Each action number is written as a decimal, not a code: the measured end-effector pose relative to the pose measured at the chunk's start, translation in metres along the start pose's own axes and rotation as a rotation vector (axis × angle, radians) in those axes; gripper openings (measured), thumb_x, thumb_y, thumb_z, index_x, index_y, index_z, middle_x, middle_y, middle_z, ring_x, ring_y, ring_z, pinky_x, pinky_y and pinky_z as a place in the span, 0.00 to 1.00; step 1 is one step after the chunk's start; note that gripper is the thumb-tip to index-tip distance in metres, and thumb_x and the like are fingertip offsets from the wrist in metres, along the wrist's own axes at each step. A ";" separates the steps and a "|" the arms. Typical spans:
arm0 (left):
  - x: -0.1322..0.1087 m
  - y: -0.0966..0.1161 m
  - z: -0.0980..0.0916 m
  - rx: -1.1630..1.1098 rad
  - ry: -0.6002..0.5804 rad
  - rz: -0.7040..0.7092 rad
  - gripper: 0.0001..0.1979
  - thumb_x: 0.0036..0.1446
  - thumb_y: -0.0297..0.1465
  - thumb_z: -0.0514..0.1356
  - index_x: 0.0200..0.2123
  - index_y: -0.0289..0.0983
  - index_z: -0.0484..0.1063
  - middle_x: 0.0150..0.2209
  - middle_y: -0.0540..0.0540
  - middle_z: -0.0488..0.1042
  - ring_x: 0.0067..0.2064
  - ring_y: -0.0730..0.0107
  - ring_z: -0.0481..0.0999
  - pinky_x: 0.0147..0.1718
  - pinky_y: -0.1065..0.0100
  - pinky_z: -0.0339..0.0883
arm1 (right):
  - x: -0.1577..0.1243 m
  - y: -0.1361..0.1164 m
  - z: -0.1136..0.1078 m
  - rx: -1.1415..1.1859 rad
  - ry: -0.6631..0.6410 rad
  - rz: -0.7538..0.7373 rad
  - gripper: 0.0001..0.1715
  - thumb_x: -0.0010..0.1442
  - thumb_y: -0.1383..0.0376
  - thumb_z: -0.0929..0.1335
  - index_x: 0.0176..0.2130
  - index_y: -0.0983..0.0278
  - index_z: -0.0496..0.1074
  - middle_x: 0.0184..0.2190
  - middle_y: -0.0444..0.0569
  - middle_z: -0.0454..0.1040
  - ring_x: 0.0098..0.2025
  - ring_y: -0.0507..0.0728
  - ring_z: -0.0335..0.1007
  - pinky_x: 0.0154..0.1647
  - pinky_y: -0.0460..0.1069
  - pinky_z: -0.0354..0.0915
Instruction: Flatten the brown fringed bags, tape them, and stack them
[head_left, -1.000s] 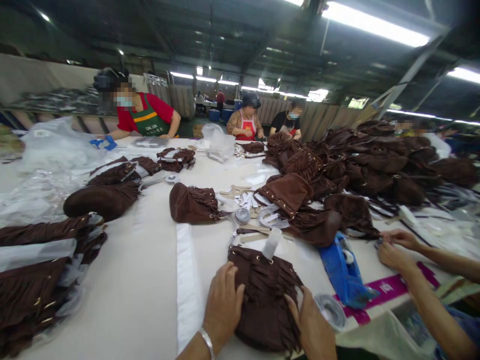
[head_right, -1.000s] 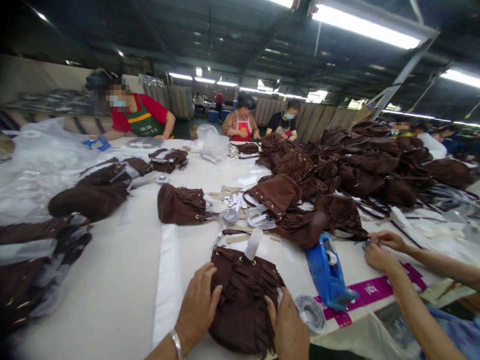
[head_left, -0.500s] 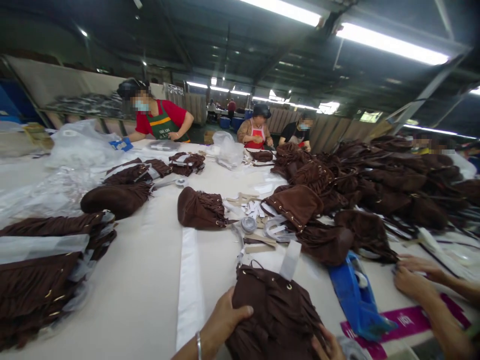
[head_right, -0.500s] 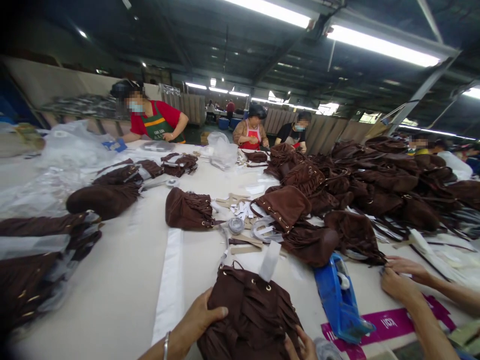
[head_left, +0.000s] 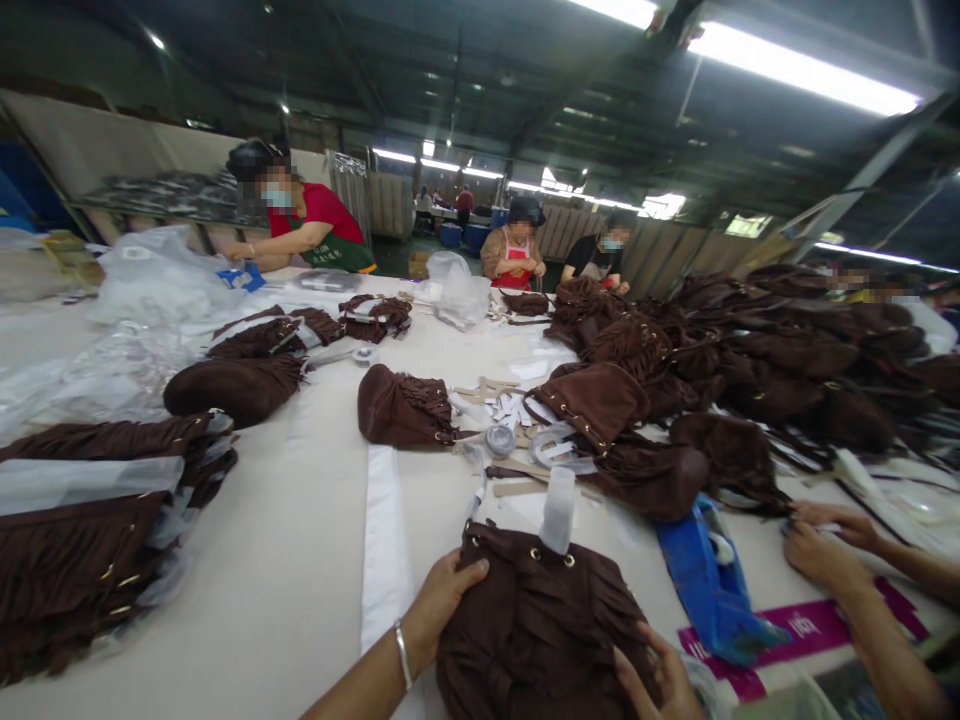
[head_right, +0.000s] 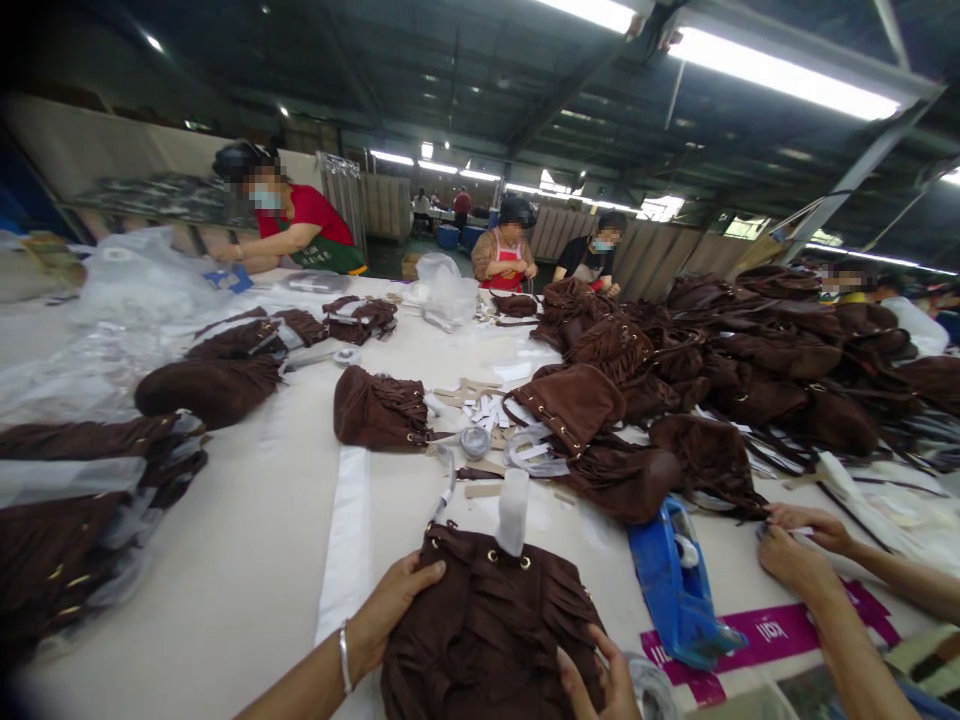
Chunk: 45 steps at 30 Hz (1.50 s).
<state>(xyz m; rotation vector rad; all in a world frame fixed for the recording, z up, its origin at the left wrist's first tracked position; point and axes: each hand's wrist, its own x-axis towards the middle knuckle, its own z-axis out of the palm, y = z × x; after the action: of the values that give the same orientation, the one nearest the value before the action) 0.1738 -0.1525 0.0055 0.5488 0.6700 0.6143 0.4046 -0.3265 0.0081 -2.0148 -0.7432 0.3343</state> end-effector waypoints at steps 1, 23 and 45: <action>-0.002 0.003 -0.002 0.010 0.000 0.028 0.22 0.49 0.36 0.70 0.46 0.32 0.73 0.44 0.37 0.79 0.43 0.56 0.81 0.50 0.56 0.71 | 0.001 -0.002 0.002 -0.007 0.000 -0.013 0.35 0.44 0.41 0.70 0.44 0.59 0.70 0.41 0.51 0.79 0.44 0.64 0.76 0.42 0.53 0.74; -0.067 0.155 -0.047 0.334 0.192 0.496 0.27 0.50 0.38 0.68 0.53 0.35 0.72 0.50 0.44 0.77 0.52 0.55 0.74 0.53 0.58 0.69 | 0.029 -0.106 0.138 0.260 -0.360 -0.178 0.35 0.54 0.47 0.69 0.54 0.63 0.63 0.52 0.57 0.72 0.51 0.63 0.72 0.52 0.57 0.68; -0.134 0.072 -0.119 1.440 0.899 0.606 0.31 0.65 0.40 0.52 0.67 0.38 0.49 0.67 0.39 0.55 0.68 0.55 0.54 0.63 0.50 0.55 | -0.037 -0.125 0.178 -0.379 -0.377 -0.932 0.29 0.65 0.51 0.62 0.61 0.59 0.61 0.55 0.57 0.71 0.56 0.68 0.68 0.53 0.61 0.68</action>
<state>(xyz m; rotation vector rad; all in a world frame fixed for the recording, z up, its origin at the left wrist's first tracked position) -0.0183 -0.1618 0.0260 1.9112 1.8478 0.8845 0.2393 -0.1805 0.0176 -1.7094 -1.9860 0.0083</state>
